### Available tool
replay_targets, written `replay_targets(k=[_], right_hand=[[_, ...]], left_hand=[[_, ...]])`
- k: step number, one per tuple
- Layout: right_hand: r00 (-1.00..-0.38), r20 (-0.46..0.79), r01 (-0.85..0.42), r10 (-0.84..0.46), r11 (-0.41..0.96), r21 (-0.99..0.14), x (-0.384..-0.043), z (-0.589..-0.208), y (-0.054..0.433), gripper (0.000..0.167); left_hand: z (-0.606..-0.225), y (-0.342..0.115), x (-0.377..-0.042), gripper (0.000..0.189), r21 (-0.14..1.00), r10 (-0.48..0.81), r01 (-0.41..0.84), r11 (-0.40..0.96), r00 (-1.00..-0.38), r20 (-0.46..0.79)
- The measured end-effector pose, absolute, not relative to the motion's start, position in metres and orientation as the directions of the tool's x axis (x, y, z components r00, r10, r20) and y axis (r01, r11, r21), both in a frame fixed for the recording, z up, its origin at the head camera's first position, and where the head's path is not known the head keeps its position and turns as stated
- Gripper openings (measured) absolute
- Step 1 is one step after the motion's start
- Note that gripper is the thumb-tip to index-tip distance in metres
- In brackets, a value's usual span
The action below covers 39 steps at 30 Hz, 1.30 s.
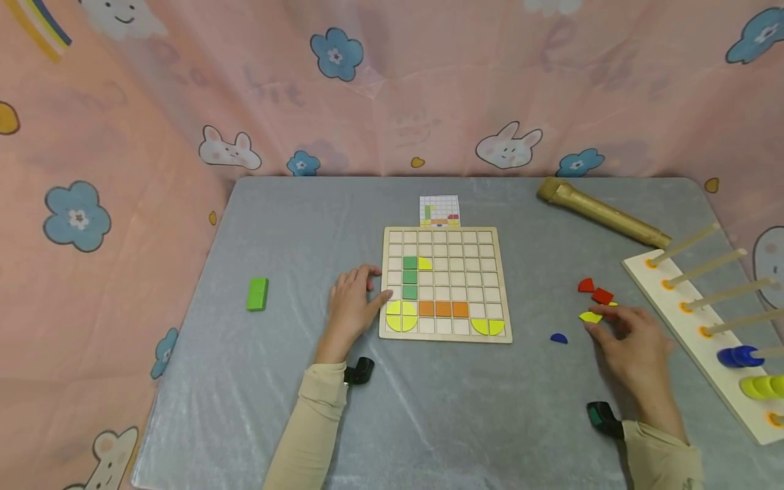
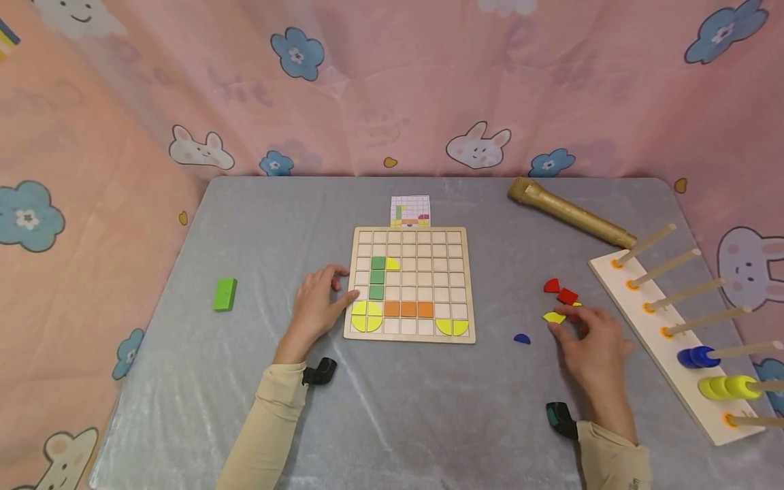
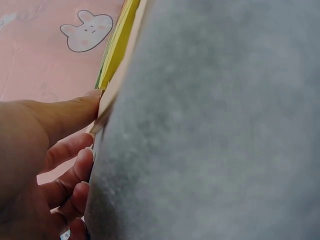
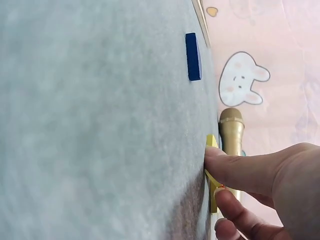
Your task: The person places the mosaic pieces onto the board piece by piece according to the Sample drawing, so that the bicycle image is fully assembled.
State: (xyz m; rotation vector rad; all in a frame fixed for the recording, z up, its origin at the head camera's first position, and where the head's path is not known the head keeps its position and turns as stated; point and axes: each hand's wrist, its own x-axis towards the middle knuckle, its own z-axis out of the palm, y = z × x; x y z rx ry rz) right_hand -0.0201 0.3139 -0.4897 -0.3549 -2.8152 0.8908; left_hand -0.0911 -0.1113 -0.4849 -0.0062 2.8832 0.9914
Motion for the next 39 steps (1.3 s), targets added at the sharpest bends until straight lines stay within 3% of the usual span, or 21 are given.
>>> replay_targets(k=[12,19,26,39], right_hand=[[-0.937,0.079,0.234,0.341,0.778,-0.583,-0.024,-0.481,0.306,0.021],[-0.92,0.134,0.186,0.368,0.712,-0.677,-0.026,-0.469,0.284,0.019],[-0.946,0.212,0.015,0.244,0.689,-0.725,-0.031,-0.465,0.257,0.023],[-0.983,0.165,-0.073,0.084,0.646,-0.76,-0.04,-0.468,0.208,0.017]], left_hand=[[-0.485,-0.112,-0.091,0.044,0.614,0.023,-0.035,0.789,-0.996,-0.086],[-0.485,-0.111,-0.091,0.044,0.609,0.022,-0.037,0.792,-0.996,-0.088],[-0.486,-0.111,-0.091,0.044,0.613,0.024,-0.036,0.789,-0.996,-0.09],[-0.487,-0.112,-0.092,0.044,0.613,0.026,-0.03,0.79,-0.996,-0.083]])
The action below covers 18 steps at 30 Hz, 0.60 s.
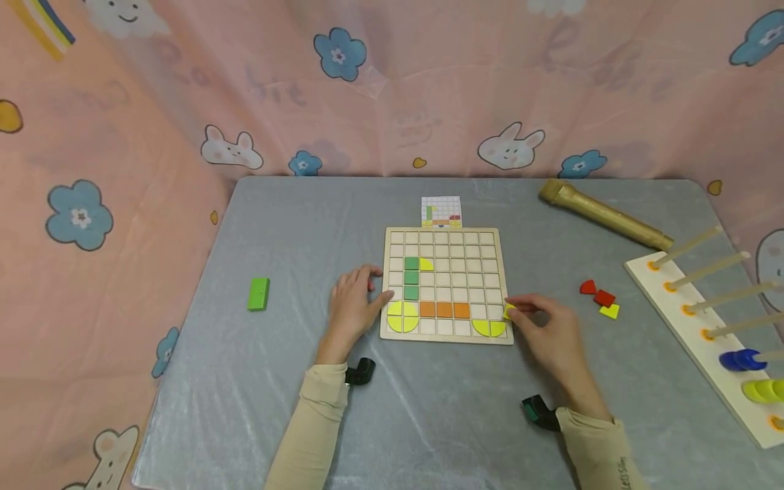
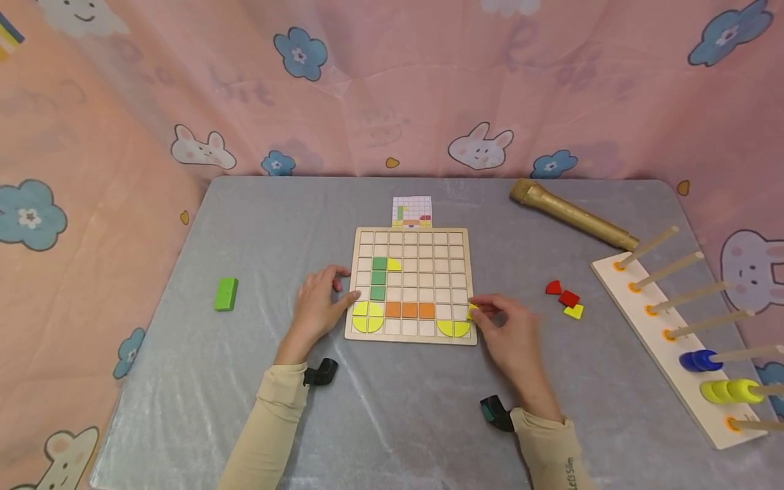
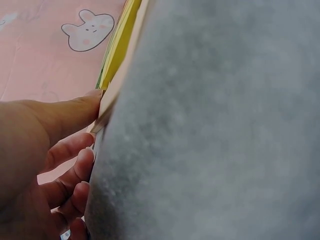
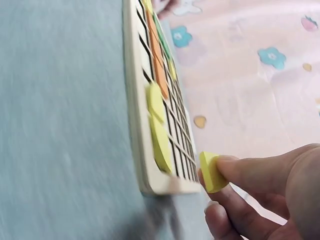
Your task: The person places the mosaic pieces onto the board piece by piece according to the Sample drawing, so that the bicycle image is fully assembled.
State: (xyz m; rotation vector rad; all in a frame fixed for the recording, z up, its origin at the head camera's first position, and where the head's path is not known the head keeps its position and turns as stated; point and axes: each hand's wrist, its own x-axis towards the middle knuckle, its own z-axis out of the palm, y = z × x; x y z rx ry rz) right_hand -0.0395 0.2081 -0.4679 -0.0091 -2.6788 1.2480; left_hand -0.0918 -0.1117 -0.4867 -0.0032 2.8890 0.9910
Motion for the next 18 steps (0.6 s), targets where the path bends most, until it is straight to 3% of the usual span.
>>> replay_targets(k=[9,18], right_hand=[[-0.995,0.066,-0.005,0.071,0.648,-0.762,-0.044,-0.472,0.196,0.019],[-0.997,0.066,-0.016,0.051,0.666,-0.746,-0.048,-0.479,0.196,0.016]], left_hand=[[-0.486,-0.112,-0.092,0.043,0.613,0.029,-0.025,0.789,-0.997,-0.078],[-0.485,-0.112,-0.091,0.043,0.617,0.027,-0.032,0.786,-0.996,-0.086]])
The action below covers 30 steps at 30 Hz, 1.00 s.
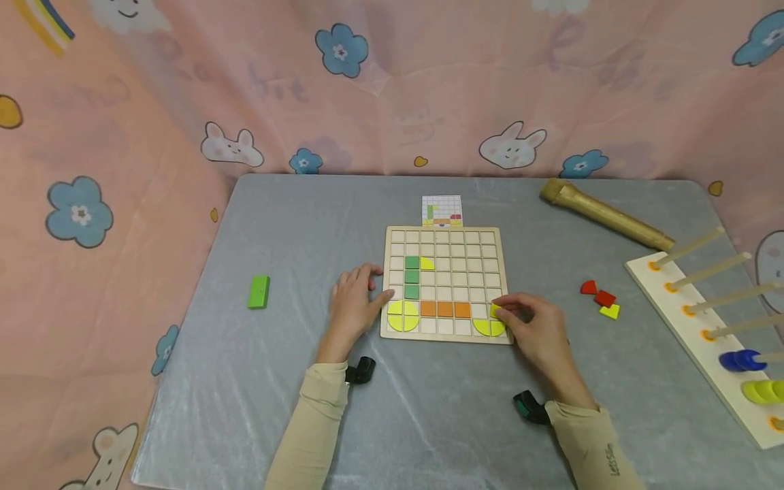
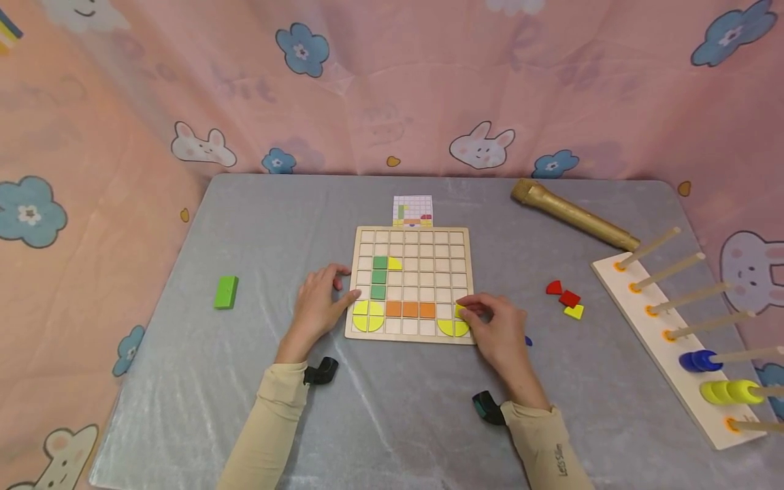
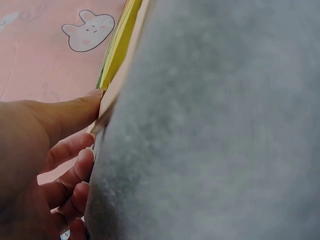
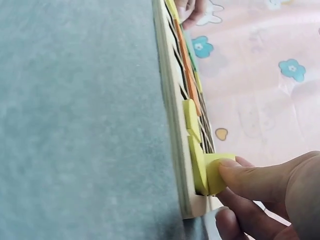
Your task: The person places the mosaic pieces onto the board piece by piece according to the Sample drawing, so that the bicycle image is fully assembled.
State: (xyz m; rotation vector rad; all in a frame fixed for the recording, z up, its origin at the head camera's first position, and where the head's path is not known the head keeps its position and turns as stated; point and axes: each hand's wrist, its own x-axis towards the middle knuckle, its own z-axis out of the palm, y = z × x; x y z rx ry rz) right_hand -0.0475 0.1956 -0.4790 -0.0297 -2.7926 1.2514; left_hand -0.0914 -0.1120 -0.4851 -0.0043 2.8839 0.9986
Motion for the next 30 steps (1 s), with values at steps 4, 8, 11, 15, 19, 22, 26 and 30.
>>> replay_targets(k=[4,8,11,15,19,22,26,30], right_hand=[[-0.996,0.078,-0.023,0.051,0.677,-0.736,-0.047,-0.482,0.195,0.016],[-0.995,0.088,-0.029,0.052,0.681,-0.732,-0.048,-0.483,0.194,0.017],[-0.994,0.092,-0.033,0.052,0.672,-0.74,-0.048,-0.482,0.194,0.017],[-0.995,0.088,-0.031,0.052,0.669,-0.742,-0.049,-0.481,0.194,0.014],[-0.995,0.081,-0.025,0.05,0.681,-0.732,-0.05,-0.482,0.194,0.013],[-0.994,0.093,-0.034,0.05,0.682,-0.731,-0.05,-0.484,0.195,0.013],[-0.988,0.126,-0.036,0.088,0.666,-0.745,-0.048,-0.487,0.2,0.013],[-0.974,0.112,0.049,0.197,0.665,-0.745,-0.044,-0.485,0.215,0.016]], left_hand=[[-0.485,-0.112,-0.091,0.043,0.62,0.027,-0.03,0.784,-0.996,-0.082],[-0.485,-0.112,-0.091,0.043,0.621,0.025,-0.031,0.783,-0.996,-0.082],[-0.485,-0.113,-0.091,0.043,0.62,0.028,-0.027,0.784,-0.996,-0.079],[-0.485,-0.113,-0.092,0.043,0.619,0.032,-0.024,0.785,-0.996,-0.078],[-0.485,-0.113,-0.092,0.043,0.62,0.031,-0.028,0.784,-0.996,-0.083],[-0.485,-0.112,-0.092,0.043,0.62,0.029,-0.029,0.784,-0.996,-0.084],[-0.486,-0.112,-0.092,0.043,0.62,0.028,-0.031,0.784,-0.996,-0.085],[-0.485,-0.112,-0.092,0.043,0.622,0.026,-0.034,0.782,-0.996,-0.087]])
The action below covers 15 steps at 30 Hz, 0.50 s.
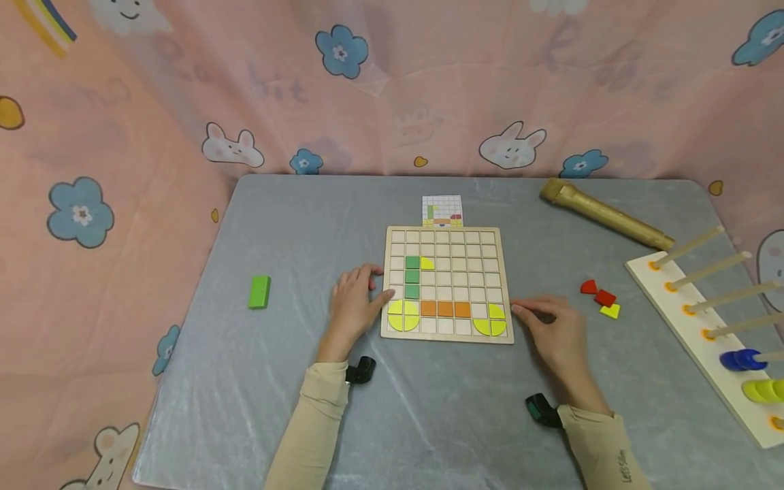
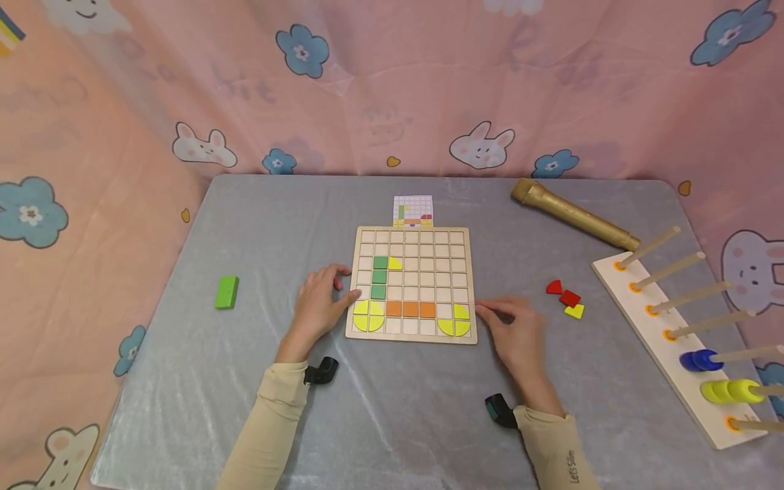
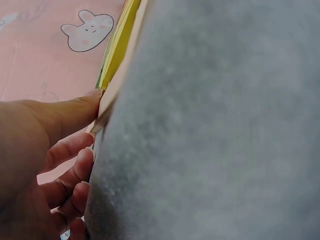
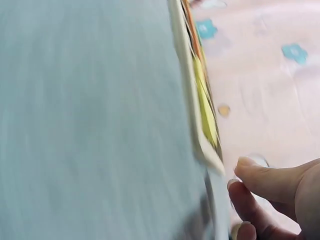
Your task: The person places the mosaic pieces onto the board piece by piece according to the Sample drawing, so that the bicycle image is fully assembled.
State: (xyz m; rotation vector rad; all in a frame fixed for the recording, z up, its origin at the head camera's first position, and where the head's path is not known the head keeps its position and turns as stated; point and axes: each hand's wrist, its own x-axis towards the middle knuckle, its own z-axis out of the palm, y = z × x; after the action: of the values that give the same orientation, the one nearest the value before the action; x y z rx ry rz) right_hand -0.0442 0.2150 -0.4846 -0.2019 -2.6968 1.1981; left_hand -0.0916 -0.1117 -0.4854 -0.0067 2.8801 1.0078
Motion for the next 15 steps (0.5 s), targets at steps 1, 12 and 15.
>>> replay_targets(k=[1,12,15], right_hand=[[-0.968,0.105,0.076,0.226,0.668,-0.74,-0.043,-0.483,0.22,0.016],[-0.875,0.217,0.16,0.433,0.682,-0.714,-0.033,-0.477,0.291,0.013],[-0.826,0.182,0.271,0.534,0.659,-0.701,-0.03,-0.474,0.305,0.019]], left_hand=[[-0.485,-0.112,-0.091,0.043,0.621,0.026,-0.034,0.783,-0.996,-0.087],[-0.484,-0.112,-0.091,0.043,0.621,0.025,-0.038,0.783,-0.995,-0.093],[-0.484,-0.112,-0.091,0.043,0.621,0.027,-0.038,0.783,-0.995,-0.095]])
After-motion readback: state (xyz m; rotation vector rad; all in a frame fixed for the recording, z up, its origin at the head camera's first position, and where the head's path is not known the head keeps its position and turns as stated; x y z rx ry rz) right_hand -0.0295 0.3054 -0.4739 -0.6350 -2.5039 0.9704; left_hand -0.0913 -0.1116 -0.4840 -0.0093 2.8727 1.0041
